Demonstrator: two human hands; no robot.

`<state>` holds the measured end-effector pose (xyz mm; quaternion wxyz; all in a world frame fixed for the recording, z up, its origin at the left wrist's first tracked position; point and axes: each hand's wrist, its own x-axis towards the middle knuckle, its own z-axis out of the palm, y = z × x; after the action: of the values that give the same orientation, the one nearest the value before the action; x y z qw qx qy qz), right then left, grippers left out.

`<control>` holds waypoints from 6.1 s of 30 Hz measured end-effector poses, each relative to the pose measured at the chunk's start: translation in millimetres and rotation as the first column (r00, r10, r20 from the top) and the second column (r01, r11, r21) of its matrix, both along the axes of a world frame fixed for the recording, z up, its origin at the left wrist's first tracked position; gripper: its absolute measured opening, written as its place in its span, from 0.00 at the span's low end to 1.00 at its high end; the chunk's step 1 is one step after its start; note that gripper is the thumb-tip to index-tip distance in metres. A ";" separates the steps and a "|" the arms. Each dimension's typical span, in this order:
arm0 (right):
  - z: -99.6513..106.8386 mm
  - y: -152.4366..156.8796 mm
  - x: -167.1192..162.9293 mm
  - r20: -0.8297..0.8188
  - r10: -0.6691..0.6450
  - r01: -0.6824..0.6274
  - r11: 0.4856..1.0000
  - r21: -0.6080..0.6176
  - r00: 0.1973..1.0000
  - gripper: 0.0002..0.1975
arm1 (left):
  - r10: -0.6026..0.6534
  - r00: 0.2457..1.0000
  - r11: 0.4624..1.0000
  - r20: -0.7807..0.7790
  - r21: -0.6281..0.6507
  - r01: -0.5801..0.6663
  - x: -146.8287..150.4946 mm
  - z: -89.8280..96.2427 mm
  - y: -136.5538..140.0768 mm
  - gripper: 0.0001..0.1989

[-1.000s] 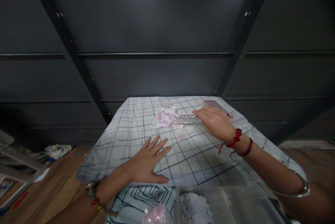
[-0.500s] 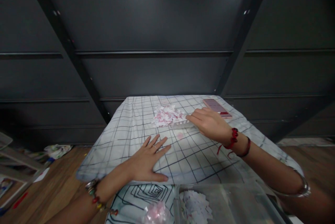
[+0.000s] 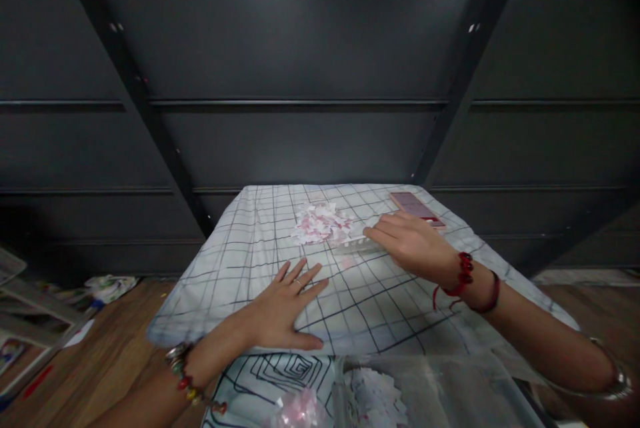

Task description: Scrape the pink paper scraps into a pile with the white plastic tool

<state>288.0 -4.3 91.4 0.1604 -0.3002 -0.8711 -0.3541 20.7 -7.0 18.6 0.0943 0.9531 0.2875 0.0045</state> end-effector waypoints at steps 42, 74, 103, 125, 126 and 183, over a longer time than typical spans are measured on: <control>-19.5 -24.5 31.4 -0.230 -0.105 0.046 0.968 -0.248 0.967 0.13 | 0.000 1.000 1.000 -0.024 0.029 0.001 0.6 -1.8 -0.5 0.45; -19.9 -72.6 -23.4 -0.186 -0.216 0.208 0.976 -0.065 0.958 0.14 | 0.145 0.988 0.988 -0.057 0.067 -0.141 -38.8 -8.1 -19.1 0.38; 1.3 -105.8 -67.3 -0.284 -0.038 0.000 0.991 -0.131 0.958 0.14 | 0.031 0.997 0.999 -0.068 0.034 -0.029 -68.1 -2.2 -16.9 0.47; -14.0 -10.8 -7.2 -0.161 -0.264 0.187 0.905 -0.382 0.951 0.14 | 0.076 0.994 0.978 0.074 0.188 -0.089 -39.5 -17.4 44.9 0.26; -14.2 -10.5 -7.1 -0.154 -0.267 0.189 0.901 -0.390 0.951 0.14 | 0.083 0.995 0.980 0.062 0.178 -0.093 -40.0 -18.0 44.3 0.26; 6.0 11.4 -1.7 0.062 -0.464 0.466 0.860 -0.206 0.884 0.11 | 0.102 0.992 0.983 0.079 0.145 -0.112 -38.6 -14.3 42.3 0.29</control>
<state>286.3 7.2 97.4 0.0323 -0.5149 -0.8068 -0.2878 -17.9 35.4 4.3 0.0328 0.9399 0.3337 0.0648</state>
